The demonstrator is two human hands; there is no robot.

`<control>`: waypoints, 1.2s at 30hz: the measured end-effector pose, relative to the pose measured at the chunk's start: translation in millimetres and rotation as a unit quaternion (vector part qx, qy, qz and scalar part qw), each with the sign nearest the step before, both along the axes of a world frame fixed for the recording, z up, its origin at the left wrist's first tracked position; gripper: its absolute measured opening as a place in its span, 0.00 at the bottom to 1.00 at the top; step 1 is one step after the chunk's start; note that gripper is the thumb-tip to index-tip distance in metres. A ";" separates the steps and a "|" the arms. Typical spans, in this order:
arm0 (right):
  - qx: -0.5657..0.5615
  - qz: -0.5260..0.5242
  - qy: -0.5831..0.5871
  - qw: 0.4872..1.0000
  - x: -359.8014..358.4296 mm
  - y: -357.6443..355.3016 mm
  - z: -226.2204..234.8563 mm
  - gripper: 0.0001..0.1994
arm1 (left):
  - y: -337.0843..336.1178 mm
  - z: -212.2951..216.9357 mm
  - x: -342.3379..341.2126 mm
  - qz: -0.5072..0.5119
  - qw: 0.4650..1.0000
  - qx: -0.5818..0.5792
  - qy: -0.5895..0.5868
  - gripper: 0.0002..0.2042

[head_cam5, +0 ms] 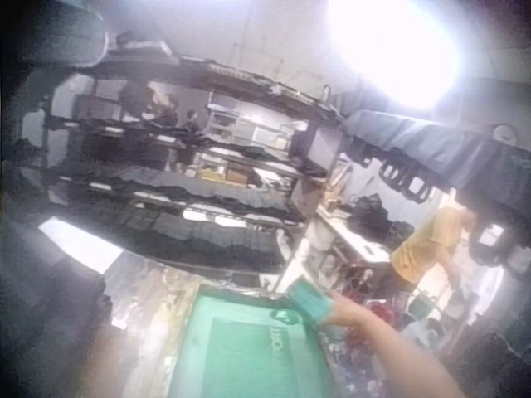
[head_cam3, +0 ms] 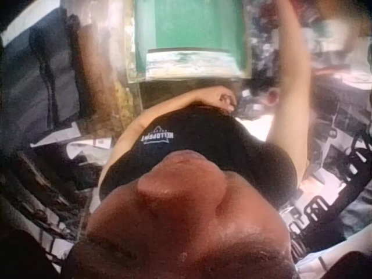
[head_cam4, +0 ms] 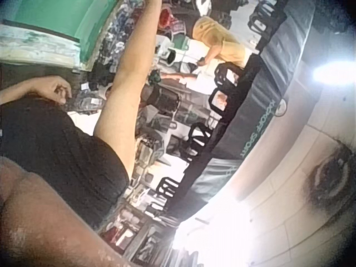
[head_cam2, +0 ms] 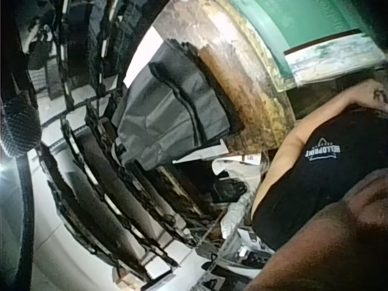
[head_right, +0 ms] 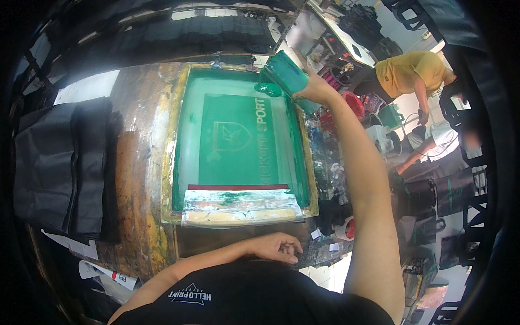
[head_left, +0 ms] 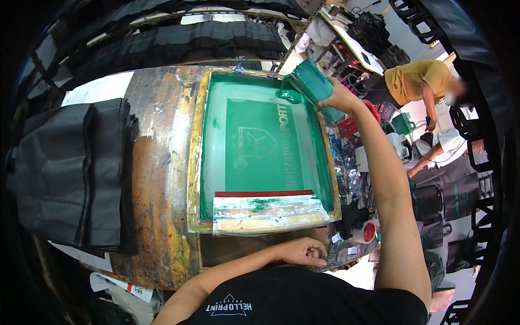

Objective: The person performs screen printing on black bags by applying green ink through a stencil using a squeegee, lifting the frame to reveal the printed design, and then setting the bags aside to stack them.

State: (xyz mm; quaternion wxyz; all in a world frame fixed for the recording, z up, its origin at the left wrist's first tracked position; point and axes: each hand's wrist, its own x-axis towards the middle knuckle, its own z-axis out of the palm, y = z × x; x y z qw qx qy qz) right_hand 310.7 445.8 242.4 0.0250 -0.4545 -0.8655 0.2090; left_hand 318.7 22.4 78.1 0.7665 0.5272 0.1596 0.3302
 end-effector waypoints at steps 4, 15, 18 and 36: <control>0.032 0.030 -0.015 0.999 -22.9 -12.1 1.6 0.59 | 0.7 0.3 -1.0 0.008 1.000 0.004 0.004 0.25; 0.072 0.060 -0.042 0.995 -76.4 -38.4 3.1 0.58 | -0.8 1.5 -1.5 0.015 0.999 0.031 0.028 0.27; 0.067 0.078 -0.035 0.994 -94.4 -49.6 8.2 0.58 | 0.0 2.2 -2.5 0.017 0.998 0.040 0.034 0.28; 0.058 0.122 -0.025 0.990 -169.0 -79.8 6.2 0.60 | 0.2 5.0 -4.1 0.022 0.998 0.048 0.036 0.28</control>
